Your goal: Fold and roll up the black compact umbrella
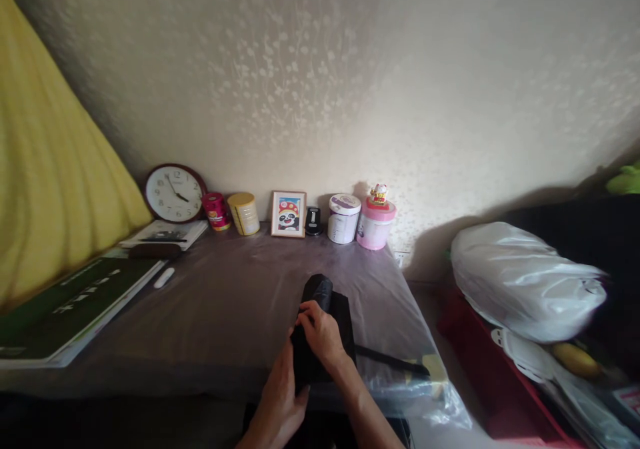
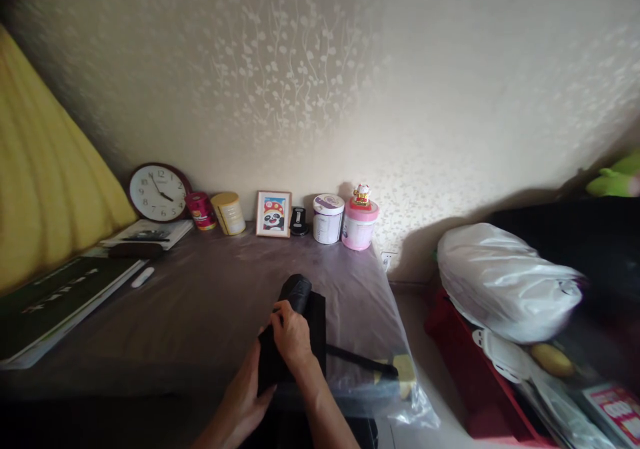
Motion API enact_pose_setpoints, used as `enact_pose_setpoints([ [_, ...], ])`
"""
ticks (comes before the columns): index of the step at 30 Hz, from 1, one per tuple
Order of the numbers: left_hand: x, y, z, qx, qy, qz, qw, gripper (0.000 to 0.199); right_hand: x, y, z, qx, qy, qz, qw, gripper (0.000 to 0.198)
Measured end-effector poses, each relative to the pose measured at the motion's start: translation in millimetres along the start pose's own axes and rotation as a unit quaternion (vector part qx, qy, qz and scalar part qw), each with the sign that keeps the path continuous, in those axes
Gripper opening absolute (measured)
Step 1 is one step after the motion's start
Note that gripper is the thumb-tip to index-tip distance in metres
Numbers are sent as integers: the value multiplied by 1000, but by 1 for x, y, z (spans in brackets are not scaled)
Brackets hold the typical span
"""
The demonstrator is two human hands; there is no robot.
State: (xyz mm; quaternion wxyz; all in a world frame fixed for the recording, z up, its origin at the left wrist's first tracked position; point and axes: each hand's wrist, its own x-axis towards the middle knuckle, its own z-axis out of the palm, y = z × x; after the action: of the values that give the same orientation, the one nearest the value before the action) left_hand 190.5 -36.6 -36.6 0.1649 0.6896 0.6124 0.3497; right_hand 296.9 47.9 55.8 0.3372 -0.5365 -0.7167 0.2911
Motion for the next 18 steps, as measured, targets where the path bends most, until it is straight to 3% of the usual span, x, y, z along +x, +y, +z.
enact_pose_setpoints([
  [4, 5, 22, -25, -19, -28, 1, 999, 95, 1, 0, 2, -29, -16, -12, 999, 19],
  [8, 11, 40, -41, 50, 5, 16, 999, 91, 2, 0, 3, -45, -17, -22, 999, 18],
  [12, 13, 35, -33, 106, 16, 66, 992, 86, 2, -1, 3, -50, -17, -20, 998, 18],
  [15, 10, 24, -19, 85, -1, 75, 993, 85, -1, -1, 3, -51, -12, -27, 998, 20],
  [18, 6, 12, -7, 64, 5, 74, 995, 81, -8, 1, 1, -64, 3, -86, 994, 21],
])
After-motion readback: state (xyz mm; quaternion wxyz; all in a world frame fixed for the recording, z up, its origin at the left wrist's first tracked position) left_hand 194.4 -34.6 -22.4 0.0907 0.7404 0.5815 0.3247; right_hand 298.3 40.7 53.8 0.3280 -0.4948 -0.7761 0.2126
